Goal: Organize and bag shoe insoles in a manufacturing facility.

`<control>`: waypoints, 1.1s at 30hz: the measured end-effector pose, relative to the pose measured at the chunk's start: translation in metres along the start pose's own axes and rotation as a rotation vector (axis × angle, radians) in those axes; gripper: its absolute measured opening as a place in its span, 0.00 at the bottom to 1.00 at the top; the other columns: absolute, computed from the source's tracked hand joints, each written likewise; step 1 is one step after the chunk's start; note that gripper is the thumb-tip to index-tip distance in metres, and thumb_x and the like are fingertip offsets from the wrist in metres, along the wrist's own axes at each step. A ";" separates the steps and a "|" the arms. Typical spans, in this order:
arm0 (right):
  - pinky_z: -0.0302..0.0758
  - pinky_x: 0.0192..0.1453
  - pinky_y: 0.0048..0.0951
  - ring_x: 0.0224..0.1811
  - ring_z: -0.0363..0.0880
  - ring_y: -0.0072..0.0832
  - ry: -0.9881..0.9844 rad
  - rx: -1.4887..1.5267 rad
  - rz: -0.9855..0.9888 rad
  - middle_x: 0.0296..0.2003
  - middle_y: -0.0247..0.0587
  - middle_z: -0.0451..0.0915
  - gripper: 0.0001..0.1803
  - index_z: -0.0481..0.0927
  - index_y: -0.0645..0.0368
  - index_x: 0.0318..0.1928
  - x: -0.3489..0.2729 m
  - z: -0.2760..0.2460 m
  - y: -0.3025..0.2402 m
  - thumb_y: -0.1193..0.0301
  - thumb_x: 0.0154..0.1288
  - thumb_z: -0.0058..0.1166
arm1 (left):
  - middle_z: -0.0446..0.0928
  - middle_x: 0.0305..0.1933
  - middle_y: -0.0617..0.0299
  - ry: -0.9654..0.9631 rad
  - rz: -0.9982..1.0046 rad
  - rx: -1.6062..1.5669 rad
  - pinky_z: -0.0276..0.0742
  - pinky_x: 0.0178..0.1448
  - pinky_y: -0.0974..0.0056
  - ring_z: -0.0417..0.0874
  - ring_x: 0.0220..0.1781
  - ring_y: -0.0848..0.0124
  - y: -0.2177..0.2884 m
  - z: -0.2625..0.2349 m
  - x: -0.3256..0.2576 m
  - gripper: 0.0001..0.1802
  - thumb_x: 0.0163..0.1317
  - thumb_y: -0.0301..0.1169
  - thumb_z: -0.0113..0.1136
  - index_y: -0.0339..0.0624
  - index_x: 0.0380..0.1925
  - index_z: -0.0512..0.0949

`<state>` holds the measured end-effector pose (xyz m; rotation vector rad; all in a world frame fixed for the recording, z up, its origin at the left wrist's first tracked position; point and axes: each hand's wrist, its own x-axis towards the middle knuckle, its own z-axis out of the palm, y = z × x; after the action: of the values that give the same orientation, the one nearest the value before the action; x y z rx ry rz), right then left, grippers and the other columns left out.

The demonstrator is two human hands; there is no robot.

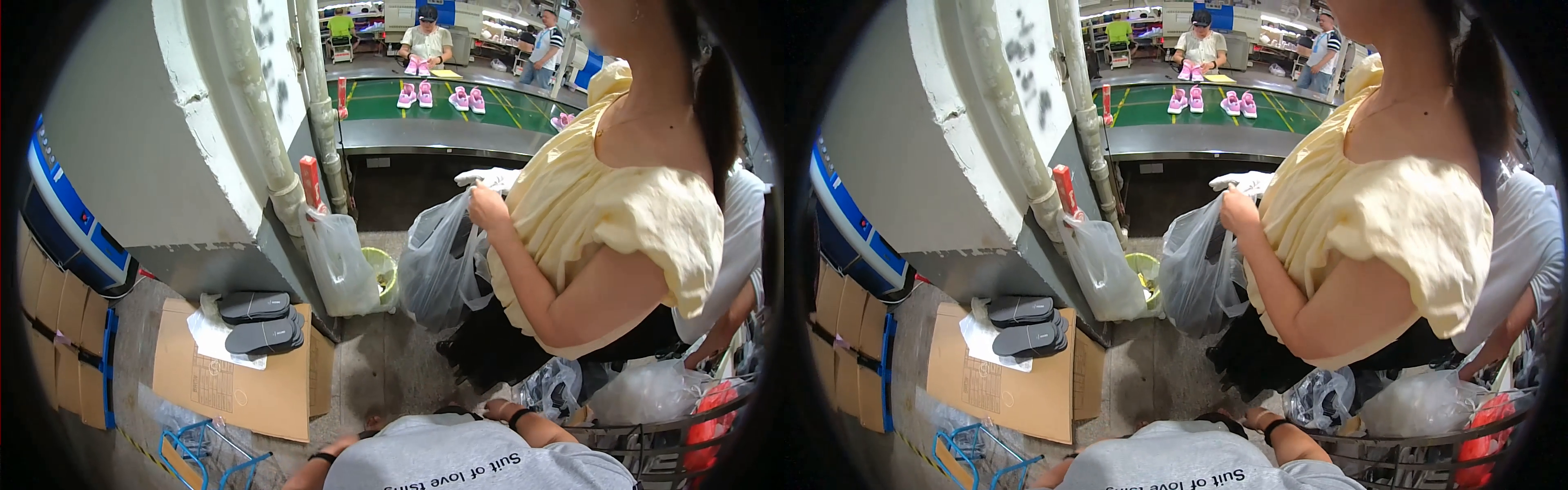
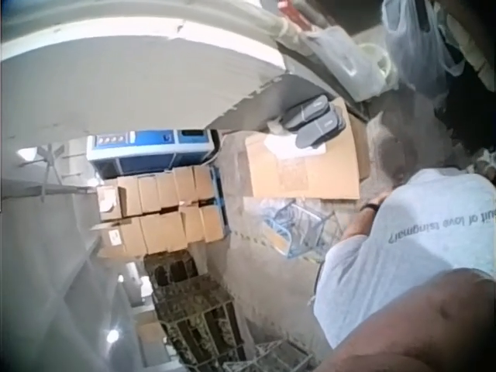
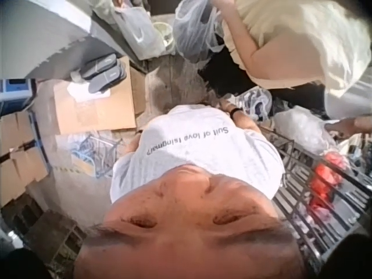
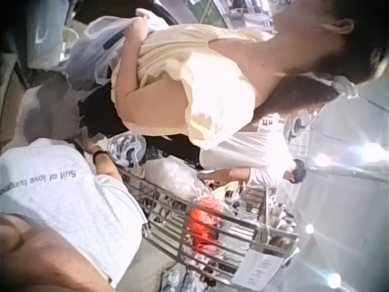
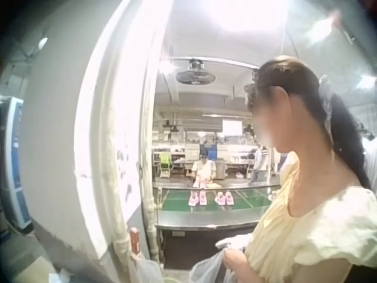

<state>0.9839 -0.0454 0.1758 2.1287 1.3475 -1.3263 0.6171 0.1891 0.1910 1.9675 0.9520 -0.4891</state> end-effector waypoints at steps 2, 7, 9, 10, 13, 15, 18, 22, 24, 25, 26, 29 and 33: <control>0.67 0.52 0.37 0.49 0.73 0.42 -0.145 -0.118 0.001 0.43 0.50 0.76 0.24 0.79 0.60 0.39 0.011 0.035 0.021 0.54 0.50 0.46 | 0.75 0.35 0.40 -0.005 0.035 0.003 0.71 0.43 0.56 0.75 0.43 0.49 -0.044 0.026 -0.004 0.28 0.45 0.49 0.56 0.30 0.32 0.76; 0.67 0.50 0.36 0.48 0.73 0.44 -0.179 0.219 0.059 0.41 0.52 0.77 0.24 0.78 0.60 0.40 0.022 0.059 0.003 0.55 0.51 0.44 | 0.75 0.36 0.40 -0.037 0.089 -0.026 0.71 0.44 0.56 0.75 0.43 0.49 -0.078 0.046 0.009 0.27 0.47 0.48 0.55 0.30 0.33 0.76; 0.68 0.49 0.36 0.46 0.74 0.44 -0.097 0.175 0.044 0.40 0.54 0.76 0.22 0.78 0.61 0.39 0.033 0.054 -0.019 0.58 0.53 0.39 | 0.75 0.37 0.40 -0.066 0.107 -0.042 0.71 0.44 0.56 0.75 0.43 0.49 -0.081 0.044 0.016 0.26 0.47 0.47 0.54 0.31 0.33 0.76; 0.68 0.50 0.36 0.47 0.74 0.45 -0.094 0.181 -0.010 0.40 0.55 0.76 0.22 0.78 0.62 0.40 0.040 0.053 -0.026 0.59 0.53 0.40 | 0.75 0.37 0.40 -0.080 0.116 -0.053 0.71 0.44 0.56 0.75 0.43 0.49 -0.077 0.047 0.017 0.26 0.48 0.47 0.54 0.31 0.33 0.76; 0.66 0.52 0.36 0.49 0.72 0.43 -0.132 0.121 0.005 0.44 0.52 0.75 0.23 0.77 0.59 0.42 0.047 0.050 -0.038 0.56 0.52 0.42 | 0.75 0.38 0.41 -0.109 0.133 -0.076 0.71 0.44 0.56 0.75 0.43 0.49 -0.097 0.059 0.008 0.26 0.49 0.47 0.53 0.31 0.34 0.76; 0.66 0.53 0.36 0.49 0.72 0.44 -0.124 0.121 0.001 0.45 0.52 0.74 0.23 0.77 0.59 0.42 0.034 0.040 -0.051 0.57 0.53 0.41 | 0.75 0.38 0.41 -0.123 0.156 -0.086 0.71 0.44 0.56 0.75 0.43 0.49 -0.115 0.067 0.008 0.25 0.49 0.46 0.52 0.32 0.34 0.76; 0.66 0.53 0.36 0.49 0.71 0.44 -0.105 0.162 0.061 0.45 0.52 0.74 0.23 0.76 0.59 0.43 0.016 0.030 -0.065 0.58 0.54 0.41 | 0.75 0.39 0.41 -0.137 0.181 -0.127 0.70 0.45 0.56 0.75 0.44 0.50 -0.144 0.086 0.002 0.25 0.50 0.46 0.51 0.32 0.35 0.76; 0.66 0.52 0.37 0.48 0.71 0.47 -0.036 0.208 0.112 0.43 0.55 0.75 0.22 0.77 0.61 0.41 0.001 0.022 -0.074 0.57 0.56 0.40 | 0.75 0.39 0.42 -0.158 0.192 -0.195 0.70 0.45 0.55 0.75 0.44 0.50 -0.152 0.106 0.001 0.24 0.52 0.45 0.50 0.33 0.36 0.76; 0.67 0.52 0.37 0.48 0.71 0.47 -0.046 0.162 0.092 0.43 0.55 0.75 0.22 0.76 0.61 0.41 0.010 0.030 -0.061 0.57 0.57 0.39 | 0.75 0.40 0.42 -0.167 0.200 -0.223 0.70 0.45 0.55 0.75 0.44 0.50 -0.152 0.113 0.005 0.23 0.52 0.45 0.50 0.33 0.36 0.76; 0.66 0.53 0.37 0.48 0.71 0.47 -0.075 0.133 0.079 0.43 0.55 0.74 0.22 0.76 0.60 0.43 0.008 0.024 -0.062 0.58 0.58 0.39 | 0.75 0.40 0.42 -0.169 0.206 -0.235 0.70 0.45 0.55 0.75 0.44 0.50 -0.155 0.121 0.006 0.23 0.53 0.44 0.49 0.33 0.36 0.76; 0.66 0.53 0.37 0.50 0.70 0.46 -0.116 0.110 0.101 0.46 0.54 0.73 0.22 0.75 0.60 0.45 0.008 0.019 -0.064 0.58 0.58 0.40 | 0.75 0.40 0.42 -0.171 0.215 -0.243 0.70 0.45 0.55 0.75 0.44 0.50 -0.154 0.131 0.006 0.23 0.53 0.44 0.49 0.33 0.36 0.76; 0.65 0.54 0.35 0.52 0.69 0.43 -0.154 0.130 0.027 0.49 0.52 0.71 0.22 0.74 0.59 0.47 0.017 0.014 -0.046 0.59 0.57 0.44 | 0.75 0.41 0.43 -0.214 0.182 -0.241 0.69 0.46 0.57 0.75 0.45 0.51 -0.159 0.156 0.021 0.21 0.55 0.42 0.47 0.35 0.37 0.75; 0.68 0.50 0.36 0.47 0.73 0.44 -0.047 0.160 -0.002 0.42 0.50 0.76 0.19 0.77 0.60 0.42 0.005 -0.023 -0.050 0.62 0.54 0.46 | 0.75 0.40 0.43 -0.092 0.231 -0.353 0.70 0.46 0.59 0.76 0.45 0.53 -0.163 0.164 0.037 0.20 0.53 0.41 0.51 0.34 0.38 0.74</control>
<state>0.9560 -0.0020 0.1947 2.1831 1.2632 -1.5223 0.5177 0.1206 -0.0099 1.6910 0.6890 -0.2573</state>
